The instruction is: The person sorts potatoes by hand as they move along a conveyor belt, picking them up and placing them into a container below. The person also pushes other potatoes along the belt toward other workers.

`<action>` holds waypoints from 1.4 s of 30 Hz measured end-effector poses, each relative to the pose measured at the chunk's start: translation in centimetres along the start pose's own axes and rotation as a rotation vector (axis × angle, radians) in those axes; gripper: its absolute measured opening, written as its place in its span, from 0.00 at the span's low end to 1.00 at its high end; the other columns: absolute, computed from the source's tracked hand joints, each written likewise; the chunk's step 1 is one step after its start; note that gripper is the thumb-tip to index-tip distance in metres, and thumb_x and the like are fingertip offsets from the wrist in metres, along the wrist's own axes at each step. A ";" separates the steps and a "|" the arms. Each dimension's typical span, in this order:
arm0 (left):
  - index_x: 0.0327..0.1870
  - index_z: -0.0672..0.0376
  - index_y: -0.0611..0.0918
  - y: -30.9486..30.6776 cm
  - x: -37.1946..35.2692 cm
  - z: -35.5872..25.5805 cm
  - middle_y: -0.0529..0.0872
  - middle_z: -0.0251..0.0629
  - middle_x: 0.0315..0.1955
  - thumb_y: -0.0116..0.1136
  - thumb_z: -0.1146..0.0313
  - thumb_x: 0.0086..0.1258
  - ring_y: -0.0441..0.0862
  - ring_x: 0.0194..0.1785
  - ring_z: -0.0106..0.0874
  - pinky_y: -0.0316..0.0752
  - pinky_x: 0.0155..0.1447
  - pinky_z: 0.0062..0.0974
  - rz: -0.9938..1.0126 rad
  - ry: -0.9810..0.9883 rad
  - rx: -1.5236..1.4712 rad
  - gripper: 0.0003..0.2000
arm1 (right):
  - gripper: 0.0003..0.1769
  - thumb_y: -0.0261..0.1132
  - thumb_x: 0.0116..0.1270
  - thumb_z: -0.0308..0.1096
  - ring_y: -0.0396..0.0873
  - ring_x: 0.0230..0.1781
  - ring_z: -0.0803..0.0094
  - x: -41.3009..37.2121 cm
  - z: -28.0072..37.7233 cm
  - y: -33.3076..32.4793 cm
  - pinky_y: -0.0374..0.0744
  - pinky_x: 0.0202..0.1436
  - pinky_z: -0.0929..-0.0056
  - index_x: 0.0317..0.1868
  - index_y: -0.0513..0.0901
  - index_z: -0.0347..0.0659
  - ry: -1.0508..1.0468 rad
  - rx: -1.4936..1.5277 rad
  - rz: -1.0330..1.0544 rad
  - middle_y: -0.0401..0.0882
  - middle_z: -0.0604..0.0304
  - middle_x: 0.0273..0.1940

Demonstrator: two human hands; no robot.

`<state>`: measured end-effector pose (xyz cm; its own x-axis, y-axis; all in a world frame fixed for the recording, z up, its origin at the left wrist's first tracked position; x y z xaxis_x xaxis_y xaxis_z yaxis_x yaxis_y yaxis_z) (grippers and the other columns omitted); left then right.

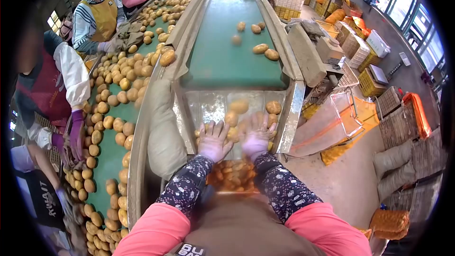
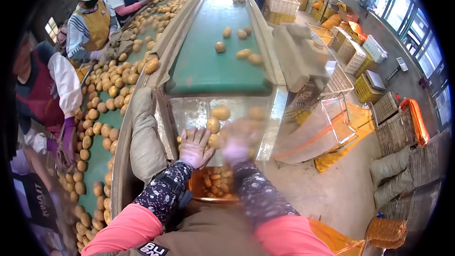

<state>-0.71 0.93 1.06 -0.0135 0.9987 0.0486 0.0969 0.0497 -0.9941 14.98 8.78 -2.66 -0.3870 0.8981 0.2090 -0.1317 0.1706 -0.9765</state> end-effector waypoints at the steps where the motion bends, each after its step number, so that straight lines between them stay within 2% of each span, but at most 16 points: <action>1: 0.75 0.56 0.65 0.0 0.0 0.0 0.67 0.44 0.72 0.48 0.42 0.71 0.57 0.76 0.48 0.40 0.80 0.58 -0.007 0.002 0.005 0.37 | 0.39 0.56 0.67 0.60 0.39 0.83 0.46 0.0 -0.1 0.1 0.31 0.75 0.25 0.74 0.68 0.52 -0.010 0.015 -0.030 0.53 0.60 0.80; 7: 0.75 0.55 0.66 0.1 0.0 0.0 0.68 0.44 0.71 0.49 0.42 0.70 0.59 0.75 0.48 0.41 0.80 0.59 -0.037 0.013 0.013 0.36 | 0.38 0.58 0.65 0.58 0.42 0.82 0.45 0.0 0.0 0.2 0.34 0.75 0.24 0.74 0.68 0.53 -0.008 0.129 -0.099 0.57 0.59 0.79; 13: 0.75 0.55 0.67 0.5 0.1 0.1 0.68 0.43 0.72 0.50 0.42 0.70 0.59 0.75 0.47 0.42 0.79 0.59 -0.043 0.013 0.021 0.37 | 0.38 0.59 0.65 0.57 0.44 0.81 0.45 -0.1 0.0 0.2 0.35 0.76 0.25 0.74 0.68 0.54 0.005 0.113 -0.087 0.59 0.60 0.78; 19: 0.75 0.56 0.67 0.9 0.1 0.1 0.68 0.42 0.72 0.50 0.42 0.70 0.59 0.76 0.46 0.42 0.79 0.59 -0.057 0.013 0.046 0.37 | 0.39 0.60 0.65 0.56 0.44 0.82 0.46 0.0 0.1 -0.7 0.35 0.76 0.25 0.74 0.68 0.54 0.013 0.109 -0.020 0.58 0.60 0.78; 25: 0.74 0.55 0.68 0.9 0.0 0.1 0.68 0.43 0.71 0.53 0.43 0.68 0.59 0.75 0.45 0.43 0.79 0.60 -0.094 0.020 0.040 0.37 | 0.40 0.60 0.65 0.56 0.43 0.82 0.45 -0.1 0.0 -0.6 0.34 0.76 0.25 0.75 0.66 0.53 -0.008 0.121 -0.090 0.58 0.58 0.78; 30: 0.74 0.55 0.68 0.8 -0.1 0.1 0.68 0.43 0.71 0.53 0.43 0.68 0.59 0.75 0.45 0.43 0.79 0.60 -0.097 0.025 0.039 0.36 | 0.41 0.60 0.65 0.56 0.42 0.82 0.45 -0.2 0.1 -1.1 0.33 0.76 0.25 0.76 0.65 0.51 0.016 0.153 -0.031 0.59 0.57 0.78; 33: 0.78 0.51 0.63 0.1 0.1 -0.2 0.66 0.40 0.74 0.46 0.41 0.73 0.56 0.78 0.45 0.36 0.81 0.58 0.038 -0.016 0.074 0.36 | 0.41 0.60 0.65 0.56 0.42 0.82 0.45 0.0 -0.1 -0.2 0.32 0.76 0.25 0.76 0.65 0.51 -0.002 0.114 -0.038 0.59 0.56 0.78; 36: 0.74 0.55 0.67 0.9 0.1 0.1 0.67 0.43 0.72 0.53 0.43 0.68 0.58 0.76 0.46 0.43 0.79 0.59 -0.076 0.023 0.039 0.36 | 0.41 0.60 0.66 0.56 0.41 0.82 0.44 0.1 -0.2 0.7 0.31 0.76 0.26 0.77 0.64 0.51 -0.004 0.097 -0.041 0.59 0.56 0.78; 39: 0.74 0.55 0.67 0.9 0.1 0.0 0.67 0.43 0.72 0.53 0.43 0.68 0.57 0.76 0.47 0.42 0.80 0.57 -0.083 0.026 0.036 0.36 | 0.42 0.59 0.66 0.56 0.40 0.82 0.44 0.1 -0.2 -1.3 0.31 0.77 0.26 0.78 0.62 0.51 -0.008 0.131 0.024 0.58 0.56 0.78; 40: 0.74 0.55 0.67 1.1 0.1 -0.1 0.67 0.43 0.72 0.54 0.44 0.68 0.57 0.76 0.48 0.43 0.80 0.57 -0.106 0.104 0.020 0.36 | 0.42 0.59 0.67 0.56 0.40 0.82 0.44 0.1 -0.2 -2.2 0.30 0.77 0.27 0.78 0.62 0.51 -0.011 0.146 0.052 0.58 0.56 0.78; 42: 0.73 0.55 0.67 1.3 0.3 -0.1 0.66 0.43 0.72 0.56 0.45 0.67 0.57 0.77 0.49 0.45 0.80 0.57 -0.151 0.259 -0.010 0.36 | 0.37 0.60 0.65 0.52 0.52 0.78 0.44 -0.1 -0.3 -2.6 0.40 0.77 0.29 0.74 0.68 0.53 -0.045 0.114 -0.081 0.66 0.53 0.72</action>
<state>-0.53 1.33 -0.26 0.2254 0.9491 0.2199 0.1233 0.1961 -0.9728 15.64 8.34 -0.21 -0.4111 0.8637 0.2916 -0.2656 0.1925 -0.9447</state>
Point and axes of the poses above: each hand's wrist, its own x-axis towards the middle knuckle, its own y-axis out of the palm, z = x × y, the point moved 1 cm from there along x, towards the middle knuckle
